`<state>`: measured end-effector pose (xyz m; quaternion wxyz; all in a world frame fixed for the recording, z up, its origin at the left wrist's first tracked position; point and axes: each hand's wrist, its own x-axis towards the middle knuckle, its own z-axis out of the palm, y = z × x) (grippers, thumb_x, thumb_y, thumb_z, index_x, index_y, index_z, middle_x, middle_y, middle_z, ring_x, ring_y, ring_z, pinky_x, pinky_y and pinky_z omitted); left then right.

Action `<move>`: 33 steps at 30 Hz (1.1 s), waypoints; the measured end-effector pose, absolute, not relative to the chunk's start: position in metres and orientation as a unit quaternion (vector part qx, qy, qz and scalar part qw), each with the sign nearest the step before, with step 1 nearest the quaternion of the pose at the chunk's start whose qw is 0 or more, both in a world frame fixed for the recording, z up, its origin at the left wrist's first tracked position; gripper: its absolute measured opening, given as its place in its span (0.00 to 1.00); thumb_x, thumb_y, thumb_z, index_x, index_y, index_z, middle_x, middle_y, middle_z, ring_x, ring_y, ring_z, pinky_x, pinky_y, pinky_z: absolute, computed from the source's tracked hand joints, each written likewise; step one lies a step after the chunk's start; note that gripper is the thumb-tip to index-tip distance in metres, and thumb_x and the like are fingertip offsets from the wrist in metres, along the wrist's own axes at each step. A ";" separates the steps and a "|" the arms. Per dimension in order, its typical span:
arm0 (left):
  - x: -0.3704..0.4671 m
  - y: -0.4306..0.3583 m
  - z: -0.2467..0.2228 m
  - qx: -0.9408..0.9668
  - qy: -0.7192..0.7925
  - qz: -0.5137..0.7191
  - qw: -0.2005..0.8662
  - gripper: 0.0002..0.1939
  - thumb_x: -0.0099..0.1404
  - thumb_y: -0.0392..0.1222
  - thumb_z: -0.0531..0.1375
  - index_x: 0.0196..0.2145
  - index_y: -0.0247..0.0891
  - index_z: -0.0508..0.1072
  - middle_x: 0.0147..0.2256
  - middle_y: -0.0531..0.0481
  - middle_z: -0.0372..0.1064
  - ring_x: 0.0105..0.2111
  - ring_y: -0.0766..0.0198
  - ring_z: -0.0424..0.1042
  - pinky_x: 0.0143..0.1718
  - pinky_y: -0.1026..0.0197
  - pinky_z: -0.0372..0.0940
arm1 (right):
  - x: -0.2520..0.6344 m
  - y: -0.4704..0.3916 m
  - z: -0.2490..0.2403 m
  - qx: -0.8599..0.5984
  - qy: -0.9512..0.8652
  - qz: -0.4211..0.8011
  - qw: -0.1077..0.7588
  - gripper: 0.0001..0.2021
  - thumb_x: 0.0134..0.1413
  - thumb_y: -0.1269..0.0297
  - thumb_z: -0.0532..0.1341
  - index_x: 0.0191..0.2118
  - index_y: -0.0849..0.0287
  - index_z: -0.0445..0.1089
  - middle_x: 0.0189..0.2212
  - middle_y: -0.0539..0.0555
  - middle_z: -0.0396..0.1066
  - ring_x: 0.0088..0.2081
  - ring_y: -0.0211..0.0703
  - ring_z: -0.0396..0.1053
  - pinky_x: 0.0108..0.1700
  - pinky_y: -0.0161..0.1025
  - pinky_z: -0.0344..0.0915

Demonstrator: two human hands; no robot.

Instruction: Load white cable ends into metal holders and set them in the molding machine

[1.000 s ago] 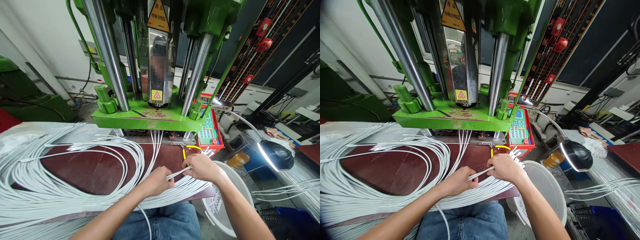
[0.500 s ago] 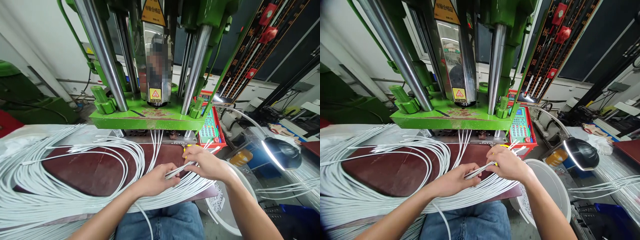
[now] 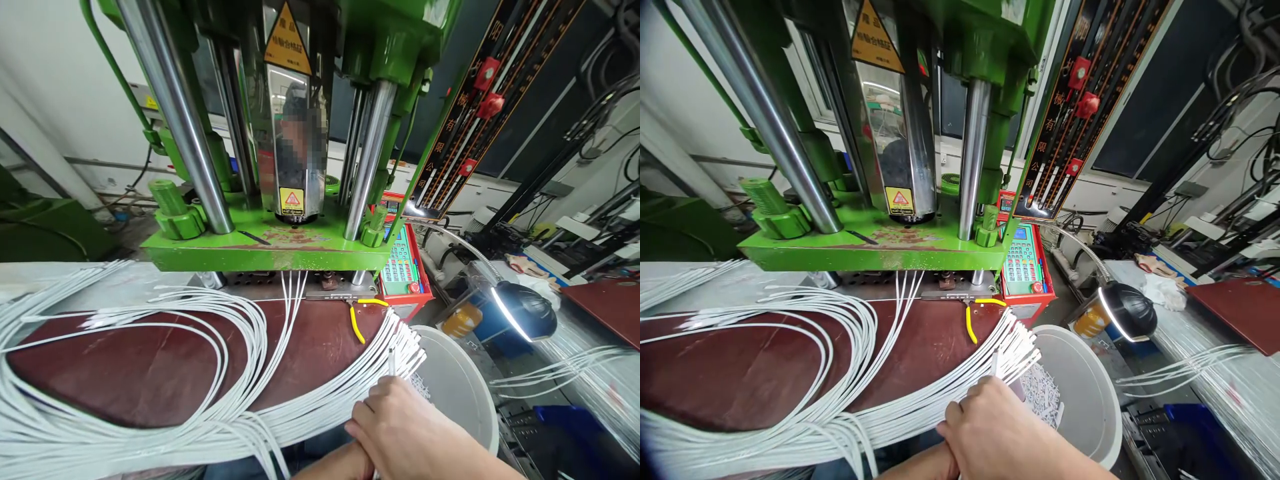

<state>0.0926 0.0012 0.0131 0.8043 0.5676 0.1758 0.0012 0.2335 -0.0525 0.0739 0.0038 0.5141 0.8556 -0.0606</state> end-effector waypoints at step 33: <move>0.122 0.000 0.005 0.369 0.255 0.206 0.870 0.16 0.62 0.50 0.58 0.39 0.34 0.66 0.25 0.52 0.68 0.18 0.69 0.63 0.21 0.63 0.62 | 0.287 0.088 0.024 0.677 0.723 0.000 -0.137 0.15 0.60 0.58 0.59 0.48 0.62 0.69 0.43 0.59 0.68 0.48 0.49 0.63 0.51 0.43 0.61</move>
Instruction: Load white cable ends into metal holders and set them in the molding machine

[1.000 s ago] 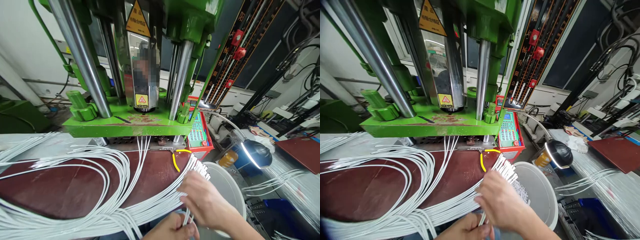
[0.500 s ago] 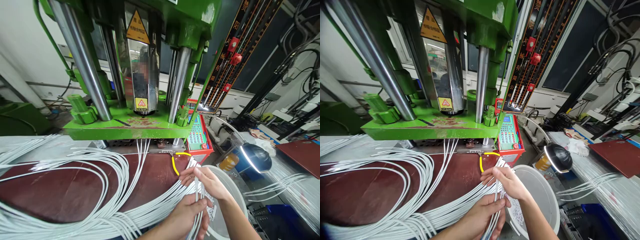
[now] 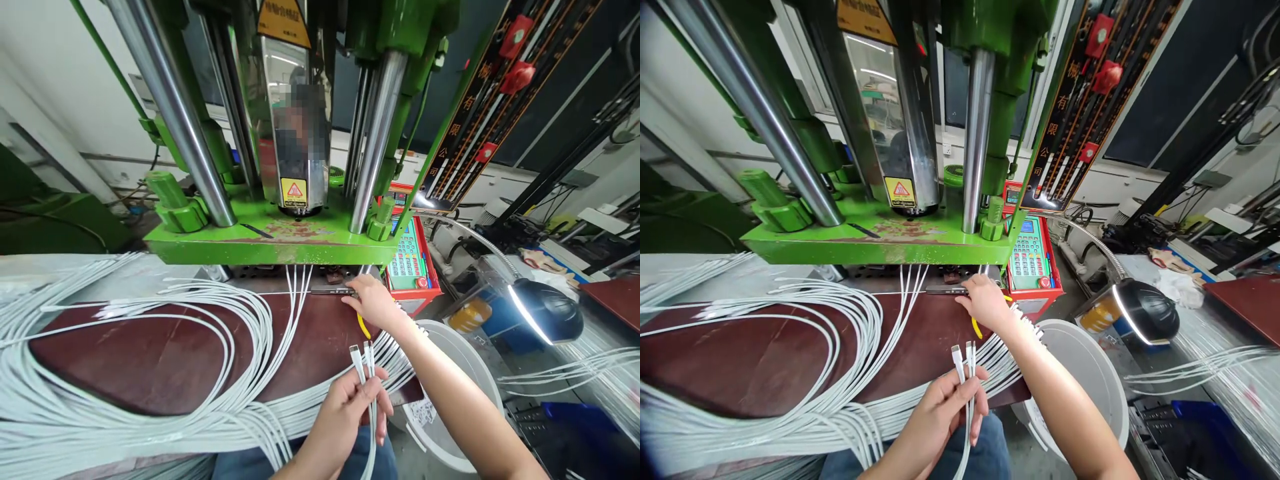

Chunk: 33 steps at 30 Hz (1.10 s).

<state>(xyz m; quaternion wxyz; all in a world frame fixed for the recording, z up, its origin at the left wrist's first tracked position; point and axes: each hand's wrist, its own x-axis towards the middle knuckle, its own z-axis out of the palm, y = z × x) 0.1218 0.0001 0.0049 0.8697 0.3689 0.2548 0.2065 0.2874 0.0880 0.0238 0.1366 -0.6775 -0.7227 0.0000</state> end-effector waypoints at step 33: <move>0.134 -0.011 0.013 0.405 0.274 0.146 0.860 0.15 0.59 0.49 0.59 0.23 0.36 0.65 0.15 0.52 0.67 0.10 0.73 0.56 0.11 0.69 0.49 | 0.297 -0.035 0.058 -0.617 -0.446 0.464 0.453 0.21 0.59 0.52 0.58 0.50 0.63 0.68 0.28 0.51 0.67 0.29 0.38 0.63 0.32 0.35 0.59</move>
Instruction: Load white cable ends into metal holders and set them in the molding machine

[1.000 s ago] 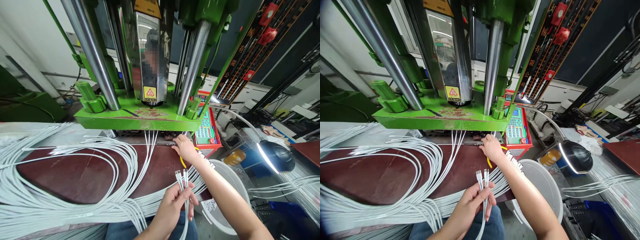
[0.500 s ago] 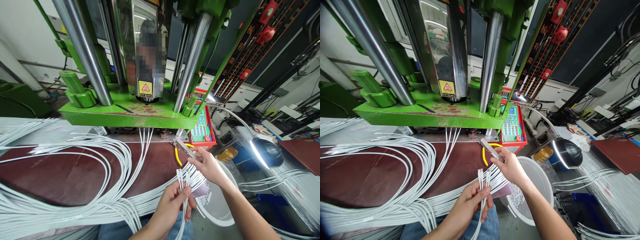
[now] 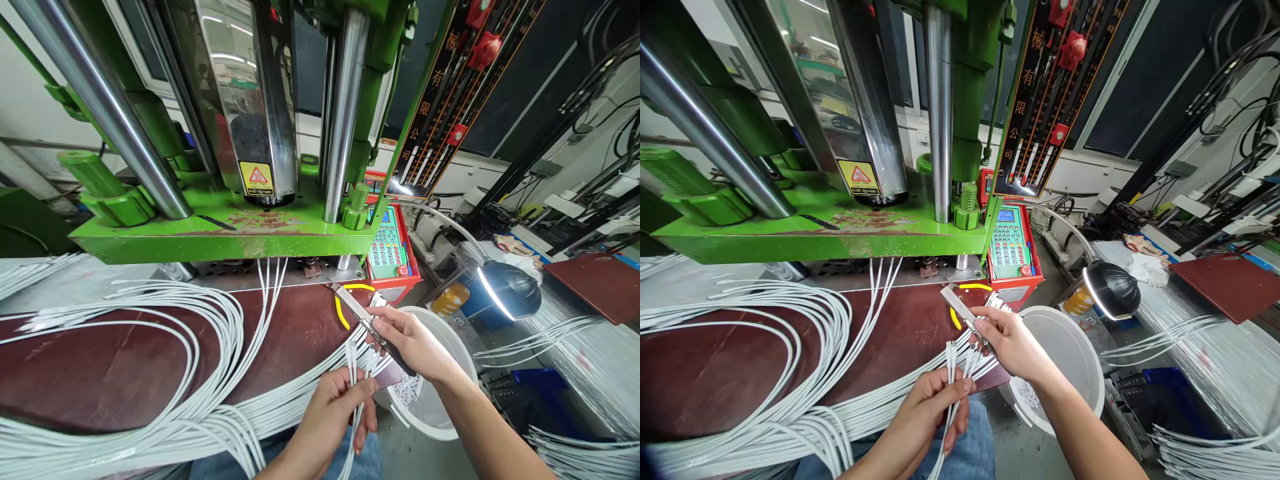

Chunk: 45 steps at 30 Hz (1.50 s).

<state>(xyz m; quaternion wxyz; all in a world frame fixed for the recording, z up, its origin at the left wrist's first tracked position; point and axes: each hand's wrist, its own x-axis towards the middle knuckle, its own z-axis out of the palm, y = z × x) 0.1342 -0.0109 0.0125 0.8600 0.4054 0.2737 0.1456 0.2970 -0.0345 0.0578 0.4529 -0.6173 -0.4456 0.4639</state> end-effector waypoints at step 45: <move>0.136 -0.010 0.019 0.439 0.261 0.138 0.849 0.15 0.62 0.50 0.58 0.26 0.36 0.65 0.20 0.54 0.65 0.13 0.73 0.58 0.16 0.68 0.53 | 0.293 -0.037 0.079 -0.642 -0.524 0.414 0.377 0.18 0.60 0.61 0.55 0.51 0.63 0.70 0.23 0.48 0.62 0.26 0.36 0.60 0.30 0.33 0.57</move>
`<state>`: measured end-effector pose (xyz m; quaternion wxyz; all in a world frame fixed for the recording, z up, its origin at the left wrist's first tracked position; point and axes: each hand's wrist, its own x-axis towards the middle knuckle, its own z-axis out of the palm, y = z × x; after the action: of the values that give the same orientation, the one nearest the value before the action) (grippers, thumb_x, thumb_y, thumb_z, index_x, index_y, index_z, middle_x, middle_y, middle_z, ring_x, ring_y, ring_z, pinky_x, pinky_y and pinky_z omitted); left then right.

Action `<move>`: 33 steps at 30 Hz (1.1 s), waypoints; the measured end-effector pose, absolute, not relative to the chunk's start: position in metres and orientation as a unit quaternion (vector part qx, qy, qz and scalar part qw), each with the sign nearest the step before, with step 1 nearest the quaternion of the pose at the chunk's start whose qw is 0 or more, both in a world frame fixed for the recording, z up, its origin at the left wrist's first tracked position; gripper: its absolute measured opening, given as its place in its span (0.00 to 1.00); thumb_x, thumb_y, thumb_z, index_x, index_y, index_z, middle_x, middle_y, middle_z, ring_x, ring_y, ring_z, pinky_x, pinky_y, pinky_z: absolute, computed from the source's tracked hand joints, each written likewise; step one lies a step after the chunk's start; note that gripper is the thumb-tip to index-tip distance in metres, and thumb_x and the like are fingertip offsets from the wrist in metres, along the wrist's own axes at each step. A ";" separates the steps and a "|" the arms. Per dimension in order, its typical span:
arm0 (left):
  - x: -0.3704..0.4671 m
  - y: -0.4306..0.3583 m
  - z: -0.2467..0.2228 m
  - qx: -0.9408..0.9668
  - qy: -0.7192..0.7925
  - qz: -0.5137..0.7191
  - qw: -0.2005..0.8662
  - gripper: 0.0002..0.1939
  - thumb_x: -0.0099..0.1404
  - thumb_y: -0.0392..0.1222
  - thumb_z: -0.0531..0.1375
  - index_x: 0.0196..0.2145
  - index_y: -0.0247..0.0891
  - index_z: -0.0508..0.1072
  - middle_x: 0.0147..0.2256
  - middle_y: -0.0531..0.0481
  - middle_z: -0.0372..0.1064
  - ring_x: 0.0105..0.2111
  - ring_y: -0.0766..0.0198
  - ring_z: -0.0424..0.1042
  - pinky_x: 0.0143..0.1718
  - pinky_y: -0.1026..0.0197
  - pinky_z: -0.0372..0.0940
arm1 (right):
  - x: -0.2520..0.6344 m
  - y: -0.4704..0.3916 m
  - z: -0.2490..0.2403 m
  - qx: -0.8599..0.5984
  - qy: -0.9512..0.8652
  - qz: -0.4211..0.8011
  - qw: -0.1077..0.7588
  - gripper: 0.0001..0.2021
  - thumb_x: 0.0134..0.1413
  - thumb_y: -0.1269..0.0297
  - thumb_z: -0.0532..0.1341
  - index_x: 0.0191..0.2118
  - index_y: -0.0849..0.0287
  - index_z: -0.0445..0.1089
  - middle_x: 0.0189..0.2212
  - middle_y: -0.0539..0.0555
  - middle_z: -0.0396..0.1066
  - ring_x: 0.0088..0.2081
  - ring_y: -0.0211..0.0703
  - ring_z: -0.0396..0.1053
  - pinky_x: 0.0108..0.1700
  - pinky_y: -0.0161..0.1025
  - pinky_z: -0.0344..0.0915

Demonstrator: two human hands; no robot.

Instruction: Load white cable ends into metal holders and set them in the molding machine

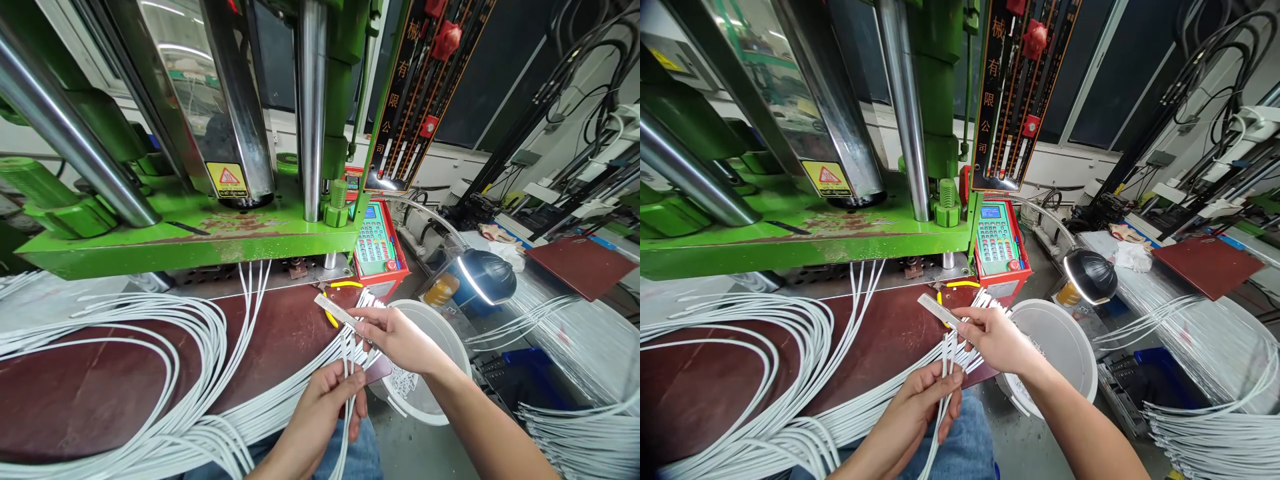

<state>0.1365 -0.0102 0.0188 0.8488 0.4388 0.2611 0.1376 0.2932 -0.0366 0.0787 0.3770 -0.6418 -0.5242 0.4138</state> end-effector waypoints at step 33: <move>0.144 -0.015 0.007 0.365 0.355 0.193 0.839 0.14 0.61 0.53 0.55 0.35 0.39 0.66 0.19 0.56 0.65 0.14 0.69 0.60 0.16 0.66 0.54 | 0.288 -0.038 0.066 -0.685 -0.486 0.402 0.365 0.20 0.60 0.60 0.54 0.54 0.62 0.68 0.28 0.53 0.69 0.28 0.40 0.65 0.32 0.37 0.61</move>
<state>0.1443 -0.0153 0.0072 0.8387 0.3652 0.3550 0.1929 0.2879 -0.0385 0.0662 0.3653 -0.6847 -0.4856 0.4025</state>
